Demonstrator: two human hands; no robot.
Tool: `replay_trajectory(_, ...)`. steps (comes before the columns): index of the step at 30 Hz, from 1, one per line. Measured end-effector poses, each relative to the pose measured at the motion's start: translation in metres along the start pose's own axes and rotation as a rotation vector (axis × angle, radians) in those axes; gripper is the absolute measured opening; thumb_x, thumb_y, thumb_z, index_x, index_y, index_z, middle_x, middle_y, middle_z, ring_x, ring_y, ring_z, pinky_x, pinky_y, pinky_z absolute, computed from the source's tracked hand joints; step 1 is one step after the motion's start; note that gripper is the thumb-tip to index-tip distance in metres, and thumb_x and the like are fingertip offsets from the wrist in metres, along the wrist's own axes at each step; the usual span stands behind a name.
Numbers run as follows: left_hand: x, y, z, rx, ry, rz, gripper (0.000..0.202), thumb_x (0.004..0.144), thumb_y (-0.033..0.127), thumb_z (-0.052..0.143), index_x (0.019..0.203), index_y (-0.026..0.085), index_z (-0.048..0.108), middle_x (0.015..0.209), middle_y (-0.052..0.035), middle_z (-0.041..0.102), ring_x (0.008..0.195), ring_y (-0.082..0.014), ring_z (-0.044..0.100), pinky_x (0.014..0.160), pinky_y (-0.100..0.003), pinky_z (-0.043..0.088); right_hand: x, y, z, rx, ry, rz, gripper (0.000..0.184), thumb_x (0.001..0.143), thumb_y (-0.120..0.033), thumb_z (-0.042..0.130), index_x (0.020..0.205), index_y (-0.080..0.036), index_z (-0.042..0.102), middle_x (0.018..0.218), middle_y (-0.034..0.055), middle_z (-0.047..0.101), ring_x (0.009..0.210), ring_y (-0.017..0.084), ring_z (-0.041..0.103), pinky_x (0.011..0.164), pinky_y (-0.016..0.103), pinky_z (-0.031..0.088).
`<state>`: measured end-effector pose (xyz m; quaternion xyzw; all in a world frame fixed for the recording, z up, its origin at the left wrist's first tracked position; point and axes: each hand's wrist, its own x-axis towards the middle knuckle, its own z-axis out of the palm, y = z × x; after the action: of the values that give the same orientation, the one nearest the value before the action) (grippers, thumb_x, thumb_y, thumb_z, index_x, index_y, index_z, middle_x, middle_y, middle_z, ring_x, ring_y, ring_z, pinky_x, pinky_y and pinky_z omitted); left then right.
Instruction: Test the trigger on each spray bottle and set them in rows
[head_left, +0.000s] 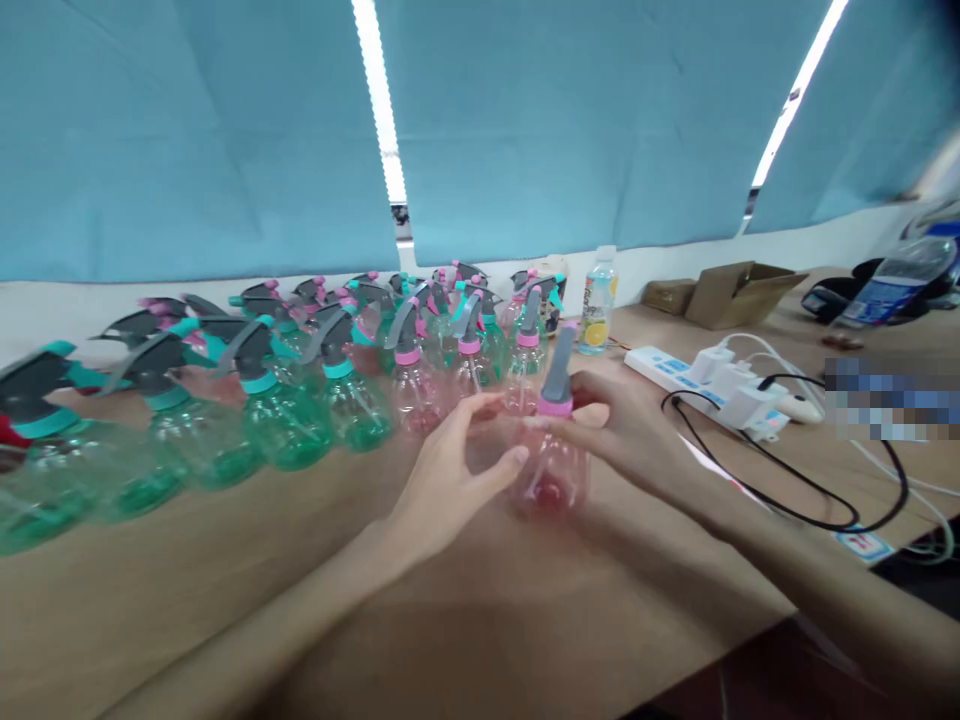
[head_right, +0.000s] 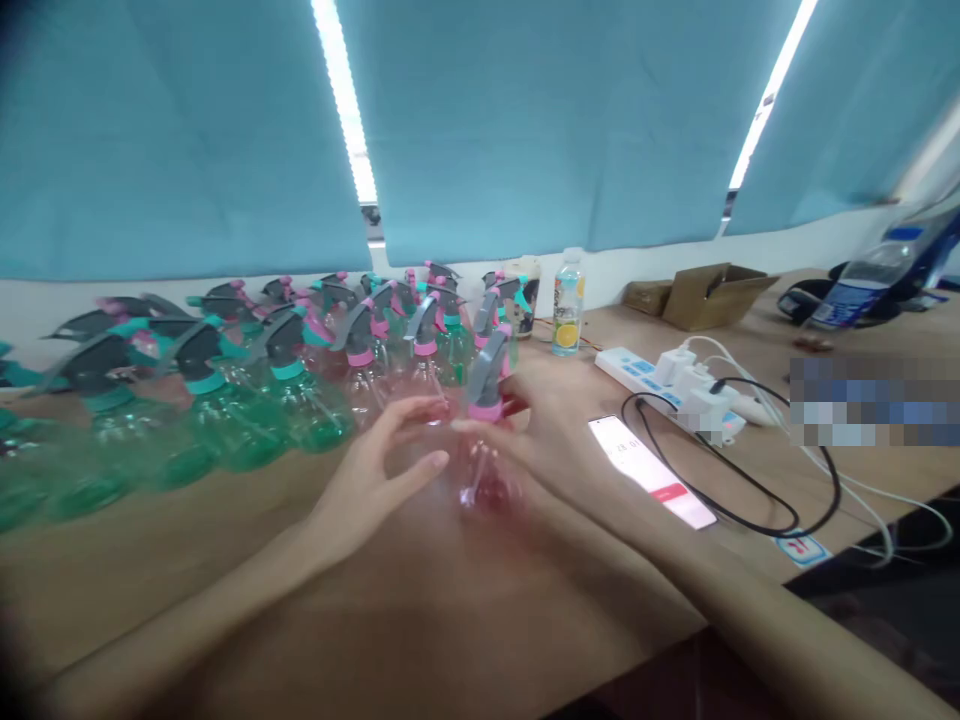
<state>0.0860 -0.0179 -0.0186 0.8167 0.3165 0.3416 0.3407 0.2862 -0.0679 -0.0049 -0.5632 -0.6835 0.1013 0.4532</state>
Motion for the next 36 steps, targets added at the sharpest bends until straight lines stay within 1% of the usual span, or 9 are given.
replay_trajectory(3, 0.000, 0.003, -0.015, -0.048, -0.014, -0.019, 0.057, 0.084, 0.039, 0.064, 0.133, 0.024, 0.041, 0.140, -0.0072, 0.049, 0.124, -0.0240, 0.051, 0.105, -0.043, 0.042, -0.003, -0.023, 0.027, 0.013, -0.096, -0.010, 0.013, 0.083, -0.033, 0.063, 0.089, -0.022, 0.063, 0.088, 0.0037, 0.070, 0.080, 0.022, 0.065, 0.069, 0.035, 0.049)
replay_trajectory(7, -0.007, 0.002, -0.038, -0.034, -0.019, -0.050, 0.056, 0.081, 0.033, 0.067, 0.131, 0.021, 0.044, 0.128, -0.0092, 0.057, 0.112, -0.0244, 0.058, 0.093, -0.040, 0.049, 0.000, -0.043, 0.063, -0.023, -0.152, -0.049, 0.005, 0.079, -0.021, 0.061, 0.084, -0.020, 0.059, 0.083, 0.0025, 0.068, 0.076, 0.020, 0.063, 0.063, 0.031, 0.045)
replay_trajectory(14, -0.019, 0.000, -0.073, 0.124, 0.049, -0.014, 0.032, 0.084, 0.033, 0.061, 0.110, 0.020, 0.050, 0.092, -0.0016, 0.061, 0.080, -0.0179, 0.059, 0.074, -0.034, 0.048, 0.006, -0.058, 0.109, 0.077, -0.188, -0.224, 0.020, 0.082, -0.034, 0.064, 0.092, -0.019, 0.055, 0.091, 0.0042, 0.065, 0.085, 0.022, 0.060, 0.072, 0.034, 0.046)
replay_trajectory(17, -0.023, -0.001, -0.078, 0.168, 0.052, -0.004, 0.019, 0.085, 0.027, 0.055, 0.102, 0.020, 0.051, 0.086, 0.0004, 0.058, 0.074, -0.0158, 0.055, 0.071, -0.033, 0.047, 0.007, -0.061, 0.114, 0.086, -0.312, -0.260, 0.031, 0.082, -0.047, 0.065, 0.095, -0.019, 0.057, 0.097, 0.0058, 0.064, 0.091, 0.023, 0.059, 0.079, 0.038, 0.047)
replay_trajectory(23, -0.025, -0.011, -0.067, 0.043, 0.143, 0.039, 0.024, 0.082, 0.019, 0.048, 0.106, 0.021, 0.049, 0.080, 0.0022, 0.050, 0.071, -0.0145, 0.050, 0.069, -0.031, 0.046, 0.005, -0.039, 0.113, 0.127, -0.571, -0.235, 0.061, 0.076, -0.063, 0.064, 0.118, -0.021, 0.053, 0.114, 0.0101, 0.064, 0.100, 0.029, 0.061, 0.083, 0.043, 0.051)
replay_trajectory(26, -0.024, -0.013, -0.063, -0.059, 0.146, 0.032, 0.022, 0.080, 0.017, 0.048, 0.101, 0.021, 0.049, 0.078, 0.0026, 0.050, 0.068, -0.0139, 0.050, 0.070, -0.032, 0.047, 0.002, -0.012, 0.105, -0.023, -0.615, -0.264, 0.075, 0.075, -0.069, 0.060, 0.131, -0.020, 0.048, 0.125, 0.0139, 0.061, 0.113, 0.033, 0.058, 0.094, 0.049, 0.046)
replay_trajectory(28, -0.023, -0.012, -0.064, -0.092, 0.136, 0.030, 0.020, 0.078, 0.017, 0.048, 0.097, 0.021, 0.049, 0.075, 0.0034, 0.048, 0.066, -0.0134, 0.049, 0.069, -0.031, 0.046, -0.001, 0.005, 0.098, -0.158, -0.593, -0.299, 0.090, 0.073, -0.074, 0.057, 0.141, -0.019, 0.040, 0.142, 0.0175, 0.047, 0.127, 0.035, 0.046, 0.104, 0.052, 0.037)
replay_trajectory(34, -0.024, -0.009, -0.069, -0.053, 0.082, 0.018, 0.017, 0.075, 0.015, 0.046, 0.091, 0.019, 0.051, 0.063, 0.0070, 0.041, 0.050, -0.0094, 0.033, 0.057, -0.028, 0.039, -0.010, 0.036, 0.089, -0.365, -0.641, -0.295, 0.090, 0.075, -0.073, 0.056, 0.145, -0.020, 0.038, 0.150, 0.0163, 0.037, 0.137, 0.035, 0.032, 0.110, 0.056, 0.029)
replay_trajectory(36, -0.024, -0.010, -0.070, -0.037, 0.096, 0.050, 0.014, 0.075, 0.016, 0.046, 0.088, 0.019, 0.052, 0.066, 0.0051, 0.045, 0.054, -0.0107, 0.039, 0.060, -0.029, 0.041, -0.012, 0.041, 0.092, -0.354, -0.633, -0.296, 0.088, 0.077, -0.071, 0.056, 0.147, -0.022, 0.035, 0.151, 0.0146, 0.033, 0.138, 0.034, 0.030, 0.111, 0.057, 0.026)
